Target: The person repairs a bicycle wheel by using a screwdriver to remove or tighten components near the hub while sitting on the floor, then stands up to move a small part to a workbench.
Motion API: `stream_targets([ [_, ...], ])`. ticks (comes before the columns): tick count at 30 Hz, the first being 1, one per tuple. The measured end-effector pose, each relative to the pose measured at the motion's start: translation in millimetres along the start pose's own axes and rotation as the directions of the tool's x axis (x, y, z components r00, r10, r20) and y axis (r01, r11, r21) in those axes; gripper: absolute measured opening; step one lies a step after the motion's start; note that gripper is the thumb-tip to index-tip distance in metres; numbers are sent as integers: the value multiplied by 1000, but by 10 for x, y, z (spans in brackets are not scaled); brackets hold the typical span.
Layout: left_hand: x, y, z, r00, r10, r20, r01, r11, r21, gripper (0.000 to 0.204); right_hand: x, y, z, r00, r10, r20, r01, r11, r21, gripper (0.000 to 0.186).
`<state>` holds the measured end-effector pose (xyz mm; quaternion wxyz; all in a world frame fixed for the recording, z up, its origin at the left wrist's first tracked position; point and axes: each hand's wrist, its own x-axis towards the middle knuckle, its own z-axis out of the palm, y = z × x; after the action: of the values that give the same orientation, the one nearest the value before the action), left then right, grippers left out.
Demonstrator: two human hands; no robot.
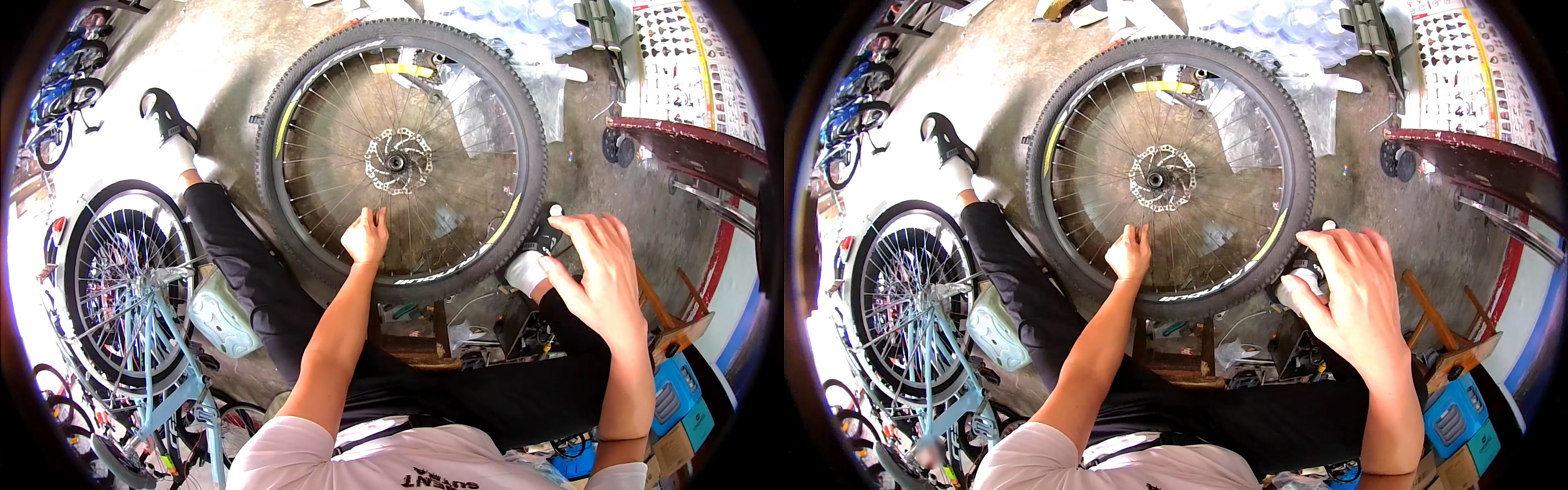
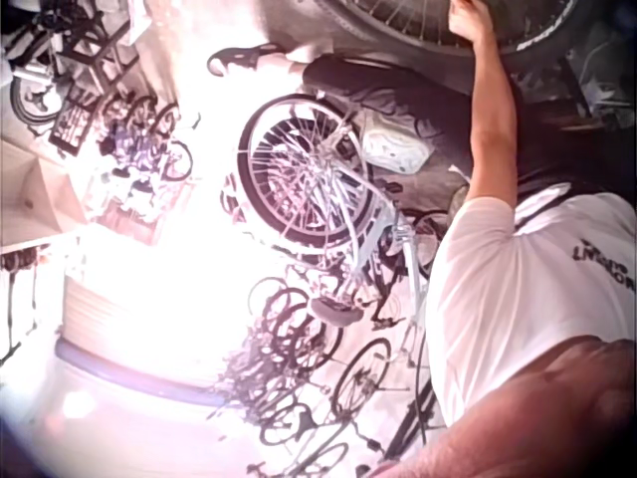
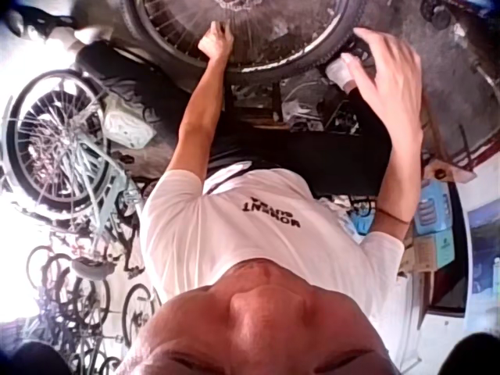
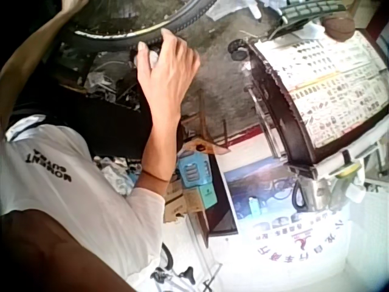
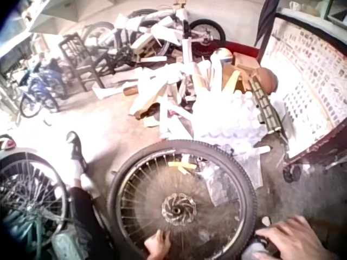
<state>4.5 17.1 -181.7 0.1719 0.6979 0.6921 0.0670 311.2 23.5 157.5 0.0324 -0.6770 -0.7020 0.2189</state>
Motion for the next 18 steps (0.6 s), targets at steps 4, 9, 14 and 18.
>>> stream_targets([
  [4,17,-33,35,1000,-3,2,2,1000,7,36,-31,27,9,1000,14,3,-14,1000,13,39],
  [9,20,-102,74,1000,1,-27,0,1000,11,35,-40,29,-1,1000,6,3,-6,1000,9,39],
  [14,26,-117,74,999,16,-49,-16,1000,1,36,-56,26,-9,1000,13,15,-13,1000,7,39],
  [18,33,-106,84,999,-24,22,24,1000,21,35,-70,40,-4,1000,12,8,-13,1000,6,39],
])
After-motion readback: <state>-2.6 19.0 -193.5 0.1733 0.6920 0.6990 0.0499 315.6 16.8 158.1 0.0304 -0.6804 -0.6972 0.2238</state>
